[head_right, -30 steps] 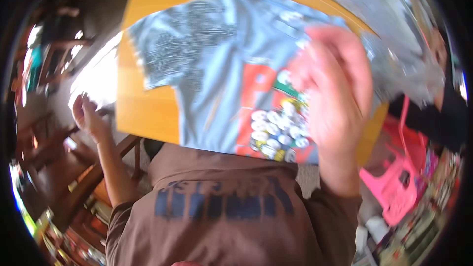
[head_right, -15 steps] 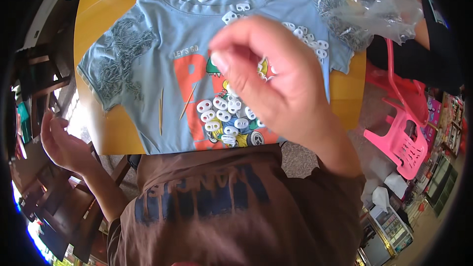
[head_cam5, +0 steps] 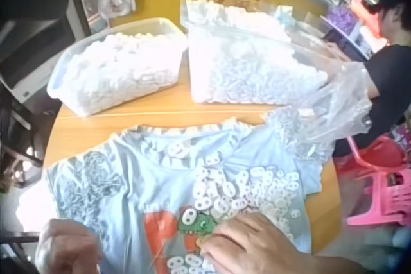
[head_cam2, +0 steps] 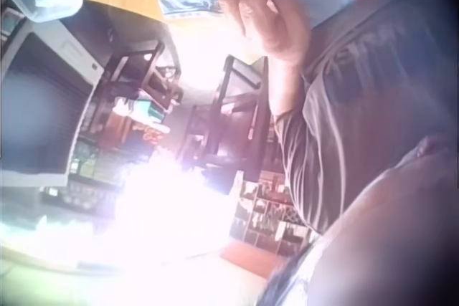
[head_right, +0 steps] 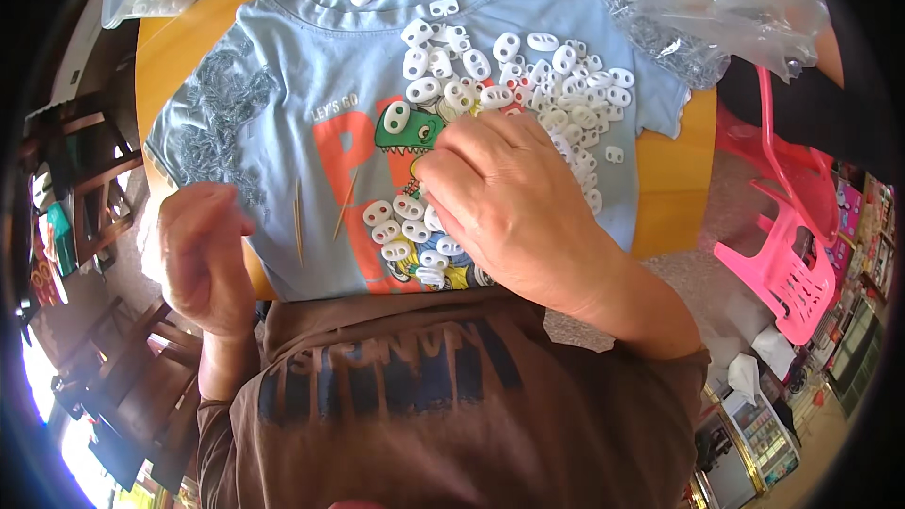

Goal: Sorting and preparing small plastic buttons to be attached to a t-shirt.

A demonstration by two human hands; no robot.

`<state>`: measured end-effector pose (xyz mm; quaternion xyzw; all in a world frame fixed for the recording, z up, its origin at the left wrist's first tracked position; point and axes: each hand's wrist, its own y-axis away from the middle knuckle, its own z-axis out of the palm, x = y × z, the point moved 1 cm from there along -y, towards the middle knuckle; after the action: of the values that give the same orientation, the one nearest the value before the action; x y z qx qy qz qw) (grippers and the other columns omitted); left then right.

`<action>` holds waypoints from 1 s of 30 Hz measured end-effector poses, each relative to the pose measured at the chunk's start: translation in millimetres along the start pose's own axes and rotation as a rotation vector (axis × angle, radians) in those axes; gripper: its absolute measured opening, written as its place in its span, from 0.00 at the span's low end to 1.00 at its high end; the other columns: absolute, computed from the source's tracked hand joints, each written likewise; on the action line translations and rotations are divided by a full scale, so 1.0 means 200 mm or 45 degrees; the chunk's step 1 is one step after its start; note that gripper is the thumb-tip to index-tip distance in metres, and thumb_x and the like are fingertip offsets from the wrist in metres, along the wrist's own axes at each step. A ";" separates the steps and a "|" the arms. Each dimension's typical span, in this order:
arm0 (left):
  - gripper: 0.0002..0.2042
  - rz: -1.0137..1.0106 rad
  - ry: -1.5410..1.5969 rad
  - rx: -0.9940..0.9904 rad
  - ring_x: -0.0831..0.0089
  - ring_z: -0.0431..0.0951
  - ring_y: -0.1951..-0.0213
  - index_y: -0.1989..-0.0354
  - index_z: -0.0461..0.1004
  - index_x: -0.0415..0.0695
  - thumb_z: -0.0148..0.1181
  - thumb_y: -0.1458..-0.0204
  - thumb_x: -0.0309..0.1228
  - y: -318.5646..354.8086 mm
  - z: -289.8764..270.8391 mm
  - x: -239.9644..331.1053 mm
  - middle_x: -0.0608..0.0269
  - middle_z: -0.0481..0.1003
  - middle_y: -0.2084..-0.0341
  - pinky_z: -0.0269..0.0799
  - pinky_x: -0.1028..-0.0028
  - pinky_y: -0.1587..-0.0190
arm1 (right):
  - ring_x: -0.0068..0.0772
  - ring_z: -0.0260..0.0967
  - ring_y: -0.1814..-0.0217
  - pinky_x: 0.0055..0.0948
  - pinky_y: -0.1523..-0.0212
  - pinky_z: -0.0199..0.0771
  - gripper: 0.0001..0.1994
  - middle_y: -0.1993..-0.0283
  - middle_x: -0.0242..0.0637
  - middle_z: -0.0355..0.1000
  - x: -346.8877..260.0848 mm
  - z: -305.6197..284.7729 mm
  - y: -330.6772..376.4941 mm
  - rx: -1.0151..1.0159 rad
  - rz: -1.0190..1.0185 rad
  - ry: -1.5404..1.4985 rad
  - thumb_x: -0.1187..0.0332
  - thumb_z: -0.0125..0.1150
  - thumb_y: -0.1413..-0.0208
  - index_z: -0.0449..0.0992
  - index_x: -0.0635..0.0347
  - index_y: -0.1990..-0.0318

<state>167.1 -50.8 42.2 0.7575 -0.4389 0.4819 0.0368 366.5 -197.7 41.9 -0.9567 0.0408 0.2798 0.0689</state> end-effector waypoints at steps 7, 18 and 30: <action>0.12 -0.256 0.435 -0.299 0.70 0.72 0.71 0.66 0.72 0.35 0.54 0.61 0.12 -0.05 0.11 0.09 0.55 0.73 0.69 0.68 0.78 0.69 | 0.25 0.66 0.72 0.23 0.70 0.66 0.06 0.72 0.34 0.67 -0.03 -0.02 -0.03 0.080 0.236 -0.937 0.79 0.60 0.54 0.68 0.63 0.69; 0.18 0.169 -0.066 -0.434 0.67 0.71 0.73 0.62 0.72 0.44 0.57 0.67 0.24 -0.05 0.27 0.07 0.63 0.70 0.68 0.67 0.69 0.70 | 0.16 0.61 0.68 0.18 0.65 0.63 0.05 0.69 0.30 0.66 -0.04 -0.04 -0.08 0.104 0.343 -1.154 0.78 0.58 0.51 0.69 0.64 0.68; 0.09 0.348 -0.275 -0.627 0.68 0.70 0.74 0.70 0.69 0.43 0.53 0.62 0.28 -0.10 0.29 0.08 0.62 0.66 0.73 0.66 0.71 0.70 | 0.39 0.66 0.71 0.30 0.70 0.66 0.12 0.70 0.38 0.67 -0.01 -0.01 -0.10 0.045 0.175 -0.313 0.82 0.61 0.61 0.70 0.62 0.67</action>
<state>224.5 -77.1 30.8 0.7065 -0.6419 0.2781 0.1074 368.7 -177.6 47.3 -0.9088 0.1026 0.3982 0.0708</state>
